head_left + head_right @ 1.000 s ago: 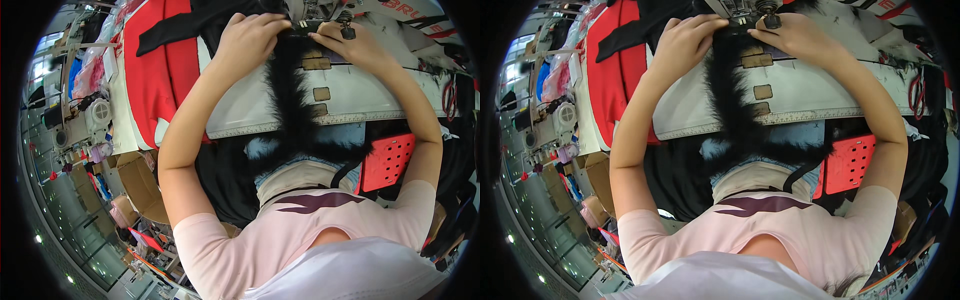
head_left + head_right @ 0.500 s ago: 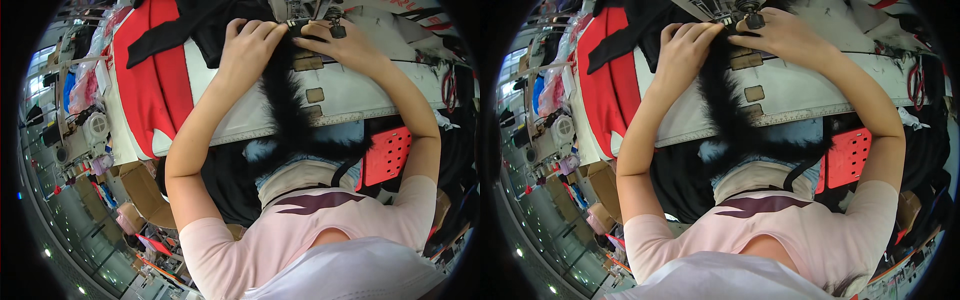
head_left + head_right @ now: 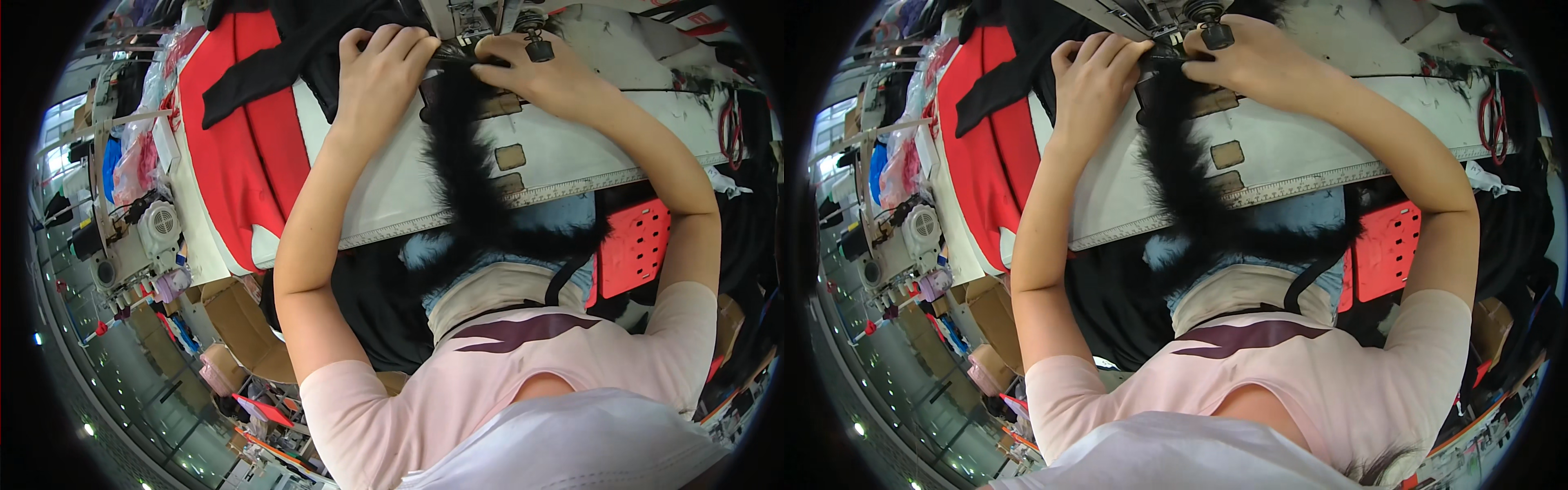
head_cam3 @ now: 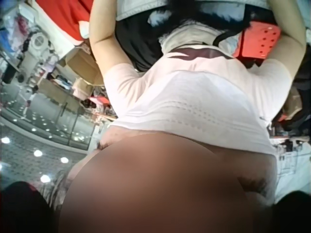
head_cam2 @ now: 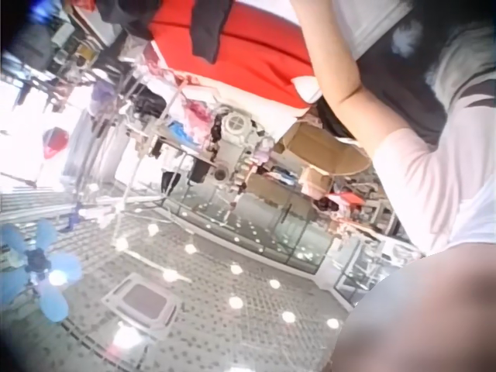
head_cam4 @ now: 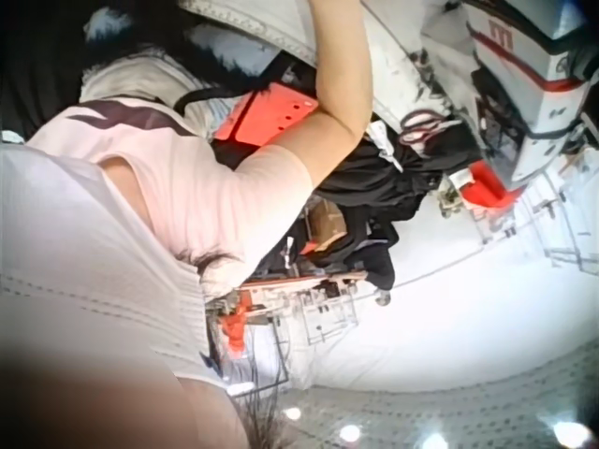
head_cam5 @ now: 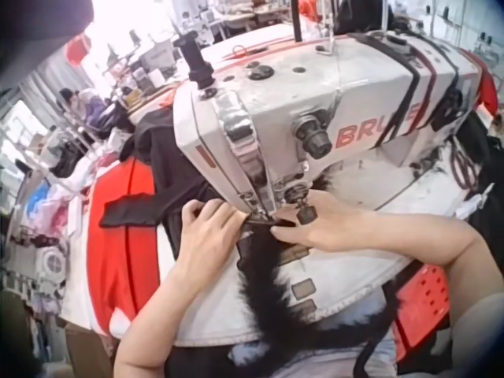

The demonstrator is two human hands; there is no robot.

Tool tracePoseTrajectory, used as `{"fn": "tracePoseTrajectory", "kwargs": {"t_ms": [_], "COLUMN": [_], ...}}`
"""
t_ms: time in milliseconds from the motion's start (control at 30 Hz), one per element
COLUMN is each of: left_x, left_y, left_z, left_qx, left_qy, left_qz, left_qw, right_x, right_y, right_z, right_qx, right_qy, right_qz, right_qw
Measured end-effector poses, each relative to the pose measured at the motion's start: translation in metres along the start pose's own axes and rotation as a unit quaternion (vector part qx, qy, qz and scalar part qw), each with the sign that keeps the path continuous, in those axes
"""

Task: Sewing a strip of black fur trim onto a piece of black fabric using an industrial sewing machine.

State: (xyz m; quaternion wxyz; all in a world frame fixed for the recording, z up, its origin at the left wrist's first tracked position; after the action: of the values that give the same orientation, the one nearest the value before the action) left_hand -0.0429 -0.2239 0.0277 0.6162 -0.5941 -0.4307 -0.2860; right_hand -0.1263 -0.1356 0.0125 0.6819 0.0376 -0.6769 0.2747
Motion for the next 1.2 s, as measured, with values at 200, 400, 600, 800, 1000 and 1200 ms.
{"fn": "tracePoseTrajectory", "kwargs": {"t_ms": [200, 400, 600, 800, 1000, 1200], "left_x": [0.005, 0.003, -0.001, -0.003, -0.001, -0.010], "left_y": [-0.002, -0.001, 0.006, 0.011, 0.010, 0.000], "left_z": [0.009, 0.035, 0.027, 0.025, 0.017, 0.017], "left_qx": [0.025, 0.103, 0.080, 0.044, 0.036, -0.006], "left_qy": [0.023, 0.007, -0.031, -0.041, -0.044, -0.070], "left_qz": [0.011, -0.011, -0.019, -0.025, 0.013, -0.027], "left_qw": [0.999, 0.995, 0.996, 0.998, 0.998, 0.997], "right_x": [-0.016, -0.009, -0.008, 0.016, 0.018, 0.010], "right_y": [0.017, 0.020, 0.023, 0.010, 0.012, 0.013], "right_z": [0.032, 0.026, 0.033, 0.020, 0.015, 0.022], "right_qx": [-0.172, -0.093, -0.109, -0.042, 0.003, 0.002], "right_qy": [-0.083, -0.021, 0.025, 0.026, 0.049, 0.023], "right_qz": [-0.015, 0.072, 0.043, 0.146, 0.131, 0.070], "right_qw": [0.981, 0.993, 0.993, 0.988, 0.990, 0.997]}}
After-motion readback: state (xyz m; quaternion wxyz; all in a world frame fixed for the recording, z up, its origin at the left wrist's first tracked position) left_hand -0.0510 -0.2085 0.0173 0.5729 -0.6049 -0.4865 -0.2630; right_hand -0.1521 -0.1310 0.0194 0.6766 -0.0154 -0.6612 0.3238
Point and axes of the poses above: each hand's wrist, its own y-axis away from the middle knuckle, its own x-axis out of the back of the hand, z = x × y, the point moved 9 cm from there along -y, towards the middle knuckle, and after that the axes turned 5 degrees about x, right-handed, at the moved point
